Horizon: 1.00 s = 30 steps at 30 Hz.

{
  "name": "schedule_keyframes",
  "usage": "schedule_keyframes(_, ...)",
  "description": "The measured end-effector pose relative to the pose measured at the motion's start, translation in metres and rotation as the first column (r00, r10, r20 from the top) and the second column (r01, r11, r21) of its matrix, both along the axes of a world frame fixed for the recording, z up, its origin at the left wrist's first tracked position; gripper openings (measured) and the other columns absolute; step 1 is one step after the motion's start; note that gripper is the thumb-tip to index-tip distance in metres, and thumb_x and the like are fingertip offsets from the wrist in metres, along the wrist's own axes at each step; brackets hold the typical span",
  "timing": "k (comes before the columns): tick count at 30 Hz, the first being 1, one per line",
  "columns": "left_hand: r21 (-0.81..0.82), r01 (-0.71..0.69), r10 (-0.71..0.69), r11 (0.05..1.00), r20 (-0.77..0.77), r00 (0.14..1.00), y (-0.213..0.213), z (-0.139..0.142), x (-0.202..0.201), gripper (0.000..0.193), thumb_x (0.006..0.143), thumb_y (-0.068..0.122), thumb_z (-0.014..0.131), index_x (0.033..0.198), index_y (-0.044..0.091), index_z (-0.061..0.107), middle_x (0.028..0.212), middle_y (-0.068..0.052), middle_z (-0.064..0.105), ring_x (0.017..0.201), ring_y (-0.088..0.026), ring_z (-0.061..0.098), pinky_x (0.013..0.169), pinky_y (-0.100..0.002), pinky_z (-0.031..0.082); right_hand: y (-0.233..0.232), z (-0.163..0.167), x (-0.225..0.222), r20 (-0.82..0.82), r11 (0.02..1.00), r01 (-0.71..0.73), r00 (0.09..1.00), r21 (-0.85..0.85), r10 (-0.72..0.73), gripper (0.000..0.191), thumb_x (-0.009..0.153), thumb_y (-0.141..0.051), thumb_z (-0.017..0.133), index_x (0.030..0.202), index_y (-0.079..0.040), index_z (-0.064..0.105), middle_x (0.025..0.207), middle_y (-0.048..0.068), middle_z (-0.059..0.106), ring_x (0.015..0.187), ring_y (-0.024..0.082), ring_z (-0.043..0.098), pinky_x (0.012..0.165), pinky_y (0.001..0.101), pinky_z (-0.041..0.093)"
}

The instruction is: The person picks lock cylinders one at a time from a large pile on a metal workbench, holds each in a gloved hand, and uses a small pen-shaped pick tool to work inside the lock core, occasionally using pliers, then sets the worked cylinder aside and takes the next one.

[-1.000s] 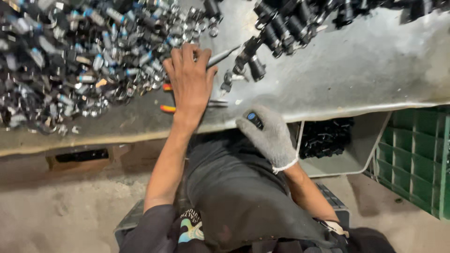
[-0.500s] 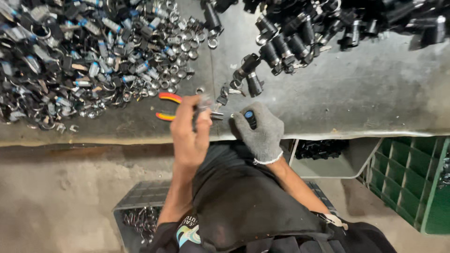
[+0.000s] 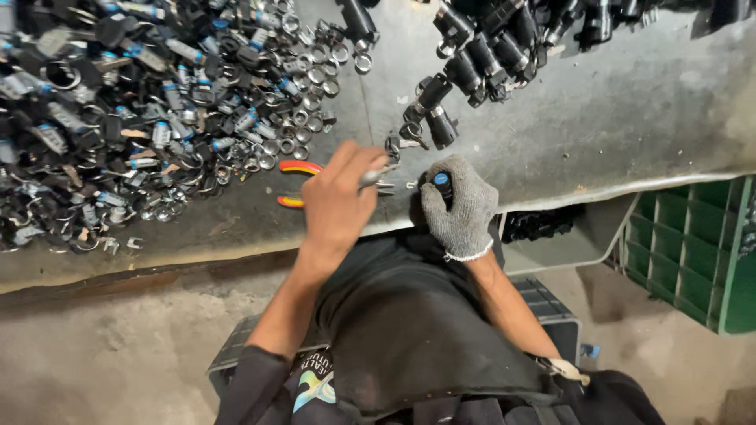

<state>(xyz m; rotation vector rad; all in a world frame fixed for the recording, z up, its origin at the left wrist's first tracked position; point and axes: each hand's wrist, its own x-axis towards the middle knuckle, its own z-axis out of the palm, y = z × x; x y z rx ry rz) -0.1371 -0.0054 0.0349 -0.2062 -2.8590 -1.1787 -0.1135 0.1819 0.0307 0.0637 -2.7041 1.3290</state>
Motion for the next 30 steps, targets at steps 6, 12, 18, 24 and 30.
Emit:
schedule_keyframes(6, -0.214, -0.065, 0.083, 0.975, 0.074, 0.994, 0.039, -0.009, -0.015, 0.033, 0.085, 0.03, 0.081, 0.108, 0.013, 0.065, 0.109, -0.009, 0.057, 0.084, -0.034, 0.068, 0.061, -0.049, 0.049, 0.006, 0.0, 0.01, 0.009, 1.0, 0.018, 1.0, -0.002, -0.018, 0.016, 0.087, -0.007, 0.069, 0.102, -0.009, 0.062, 0.09, 0.011, 0.069, 0.081, 0.03, 0.071, 0.076, 0.0385, 0.056)
schedule_keyframes(12, -0.17, -0.158, 0.165, 0.973, 0.028, 0.986, 0.048, -0.001, -0.006, 0.041, 0.085, 0.034, 0.082, 0.114, 0.011, 0.064, 0.114, -0.009, 0.059, 0.085, -0.036, 0.068, 0.064, -0.048, 0.05, 0.025, 0.006, 0.007, 0.069, 0.997, -0.074, 0.995, -0.038, 0.076, 0.019, 0.089, -0.011, 0.069, 0.106, -0.011, 0.061, 0.09, 0.009, 0.069, 0.082, 0.03, 0.071, 0.075, 0.0392, 0.056)
schedule_keyframes(18, -0.27, -0.103, 0.135, 0.957, 0.104, 0.985, 0.044, 0.003, -0.007, 0.049, 0.08, 0.038, 0.085, 0.115, 0.012, 0.064, 0.109, -0.008, 0.062, 0.084, -0.037, 0.068, 0.064, -0.049, 0.048, 0.029, 0.005, 0.008, 0.075, 0.997, -0.051, 0.996, -0.057, 0.055, 0.019, 0.091, -0.011, 0.07, 0.107, -0.012, 0.06, 0.092, 0.009, 0.068, 0.082, 0.029, 0.071, 0.075, 0.0381, 0.056)
schedule_keyframes(24, -0.181, -0.071, 0.091, 0.981, 0.106, 0.99, 0.047, 0.003, -0.013, 0.039, 0.081, 0.029, 0.084, 0.111, 0.014, 0.066, 0.103, -0.007, 0.065, 0.086, -0.036, 0.068, 0.065, -0.048, 0.048, 0.031, 0.002, 0.007, 0.049, 0.996, -0.041, 0.998, -0.085, 0.045, 0.02, 0.088, -0.009, 0.071, 0.105, -0.011, 0.061, 0.094, 0.009, 0.066, 0.083, 0.029, 0.071, 0.075, 0.0372, 0.055)
schedule_keyframes(30, 0.05, 0.006, -0.008, 0.999, 0.04, 0.999, 0.045, 0.032, -0.01, 0.02, 0.089, 0.009, 0.081, 0.105, 0.008, 0.068, 0.103, -0.007, 0.064, 0.083, -0.029, 0.068, 0.068, -0.042, 0.049, 0.029, 0.004, 0.009, 0.025, 0.987, -0.008, 1.0, -0.158, 0.012, 0.022, 0.084, -0.001, 0.07, 0.102, -0.009, 0.06, 0.096, 0.01, 0.065, 0.084, 0.028, 0.07, 0.078, 0.0352, 0.056)
